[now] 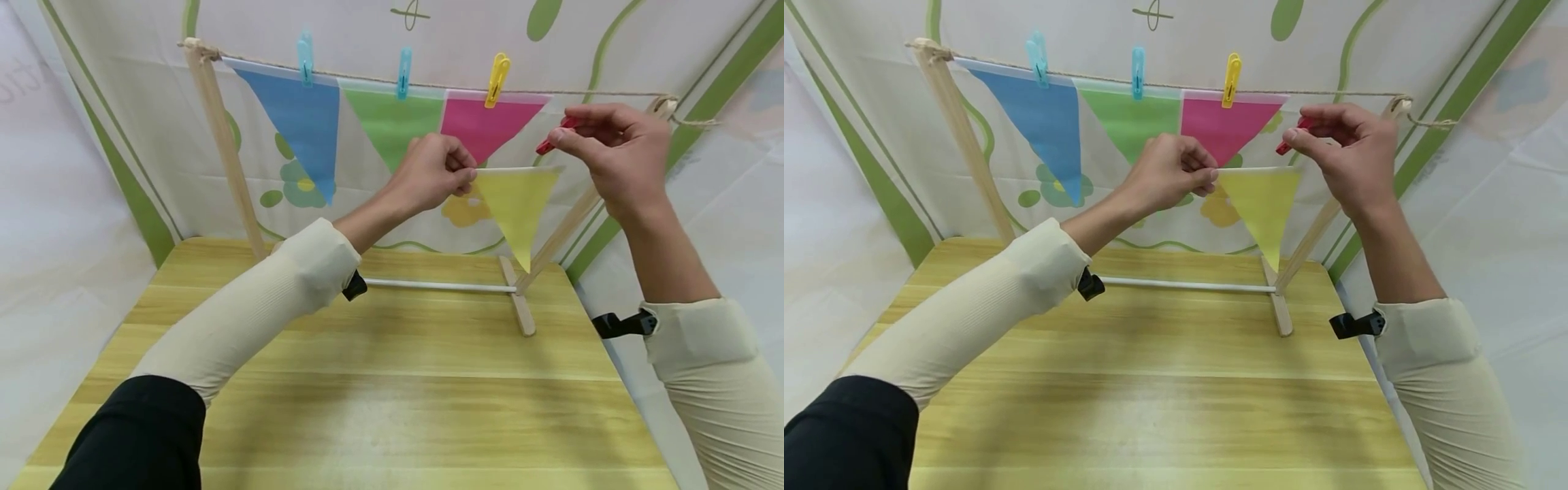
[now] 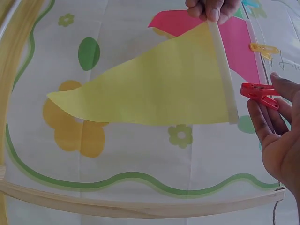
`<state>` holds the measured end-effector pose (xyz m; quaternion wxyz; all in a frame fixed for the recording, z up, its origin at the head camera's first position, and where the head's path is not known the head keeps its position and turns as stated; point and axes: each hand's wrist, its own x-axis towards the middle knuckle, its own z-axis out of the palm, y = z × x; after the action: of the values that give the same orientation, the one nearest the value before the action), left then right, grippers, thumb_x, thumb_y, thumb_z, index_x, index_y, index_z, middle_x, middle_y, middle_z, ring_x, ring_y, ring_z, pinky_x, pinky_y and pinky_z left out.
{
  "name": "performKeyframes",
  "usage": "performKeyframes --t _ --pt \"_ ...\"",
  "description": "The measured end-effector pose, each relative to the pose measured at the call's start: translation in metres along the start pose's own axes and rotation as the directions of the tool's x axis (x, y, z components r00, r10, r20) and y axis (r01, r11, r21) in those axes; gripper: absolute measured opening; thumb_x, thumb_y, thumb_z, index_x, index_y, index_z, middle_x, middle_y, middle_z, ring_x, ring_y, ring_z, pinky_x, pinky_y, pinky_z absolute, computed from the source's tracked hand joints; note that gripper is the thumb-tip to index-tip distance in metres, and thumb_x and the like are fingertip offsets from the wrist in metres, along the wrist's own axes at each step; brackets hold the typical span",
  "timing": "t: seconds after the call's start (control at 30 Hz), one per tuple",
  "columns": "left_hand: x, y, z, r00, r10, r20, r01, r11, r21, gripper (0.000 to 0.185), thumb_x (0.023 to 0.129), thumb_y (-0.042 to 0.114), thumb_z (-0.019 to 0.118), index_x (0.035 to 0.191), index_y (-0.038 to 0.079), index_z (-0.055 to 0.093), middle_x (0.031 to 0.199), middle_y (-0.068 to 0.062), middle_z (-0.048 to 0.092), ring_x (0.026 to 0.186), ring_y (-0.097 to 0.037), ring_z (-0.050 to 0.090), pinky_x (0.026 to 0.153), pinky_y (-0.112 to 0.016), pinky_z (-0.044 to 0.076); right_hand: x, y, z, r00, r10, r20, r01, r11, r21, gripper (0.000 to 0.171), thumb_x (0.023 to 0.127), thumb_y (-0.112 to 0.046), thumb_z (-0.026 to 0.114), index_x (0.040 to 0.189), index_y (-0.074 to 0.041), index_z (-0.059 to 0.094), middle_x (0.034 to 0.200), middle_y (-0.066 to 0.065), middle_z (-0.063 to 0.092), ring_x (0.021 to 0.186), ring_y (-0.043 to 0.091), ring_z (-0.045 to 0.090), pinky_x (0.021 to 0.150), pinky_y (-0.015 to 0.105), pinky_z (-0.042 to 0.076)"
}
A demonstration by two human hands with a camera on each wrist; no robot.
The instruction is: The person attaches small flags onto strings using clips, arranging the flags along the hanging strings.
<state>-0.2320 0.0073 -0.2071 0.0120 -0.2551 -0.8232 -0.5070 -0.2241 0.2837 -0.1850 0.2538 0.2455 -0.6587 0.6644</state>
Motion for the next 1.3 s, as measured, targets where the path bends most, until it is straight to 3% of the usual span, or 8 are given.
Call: performKeyframes --t 0.3,0.5,0.6,0.97,1.3 --pt "0.015 0.027 0.006 0.999 0.026 -0.025 -0.025 0.999 0.038 0.013 0.109 0.012 0.076 0.114 0.0 0.081 0.106 -0.011 0.084 0.087 -0.017 0.082 0.081 -0.021 0.068 0.008 -0.018 0.001 0.998 -0.051 -0.035 0.051 0.999 -0.02 0.033 0.086 0.014 0.089 0.116 0.022 0.077 0.097 0.009 0.084 0.082 0.015 0.077 0.082 0.017 0.067" --pt "0.022 0.044 0.011 0.996 0.075 -0.044 -0.074 0.997 0.036 0.014 0.11 0.011 0.075 0.113 -0.001 0.081 0.106 -0.013 0.085 0.084 -0.017 0.081 0.079 -0.018 0.066 0.017 -0.024 0.001 0.982 -0.183 -0.049 0.178 0.98 -0.085 0.028 0.088 0.014 0.089 0.113 0.021 0.078 0.095 0.01 0.084 0.081 0.015 0.079 0.083 0.019 0.068" --pt "0.027 0.048 0.013 0.995 0.082 -0.053 -0.08 0.996 0.044 0.014 0.111 0.011 0.074 0.113 0.0 0.081 0.105 -0.011 0.084 0.083 -0.016 0.079 0.079 -0.017 0.066 0.02 -0.026 0.0 0.976 -0.207 -0.063 0.199 0.973 -0.115 0.028 0.087 0.012 0.09 0.112 0.02 0.079 0.095 0.009 0.085 0.081 0.014 0.079 0.084 0.018 0.067" --pt "0.036 0.049 0.011 0.991 0.088 -0.097 -0.083 0.995 0.059 0.013 0.111 0.011 0.073 0.112 0.0 0.08 0.106 -0.012 0.084 0.081 -0.015 0.077 0.079 -0.017 0.065 0.029 -0.033 -0.01 0.983 -0.088 -0.163 0.079 0.995 -0.067 0.036 0.086 0.007 0.094 0.117 0.018 0.079 0.098 0.01 0.081 0.084 0.016 0.077 0.085 0.016 0.067" --pt "0.049 0.069 0.019 0.996 0.059 -0.06 -0.058 0.998 0.011 0.012 0.113 0.011 0.068 0.117 0.001 0.074 0.112 -0.009 0.082 0.086 -0.016 0.077 0.079 -0.016 0.065 0.039 -0.04 -0.02 0.968 -0.073 -0.239 0.038 0.989 -0.146 0.024 0.093 -0.004 0.09 0.116 0.001 0.085 0.106 0.009 0.078 0.091 0.015 0.075 0.089 0.014 0.065"
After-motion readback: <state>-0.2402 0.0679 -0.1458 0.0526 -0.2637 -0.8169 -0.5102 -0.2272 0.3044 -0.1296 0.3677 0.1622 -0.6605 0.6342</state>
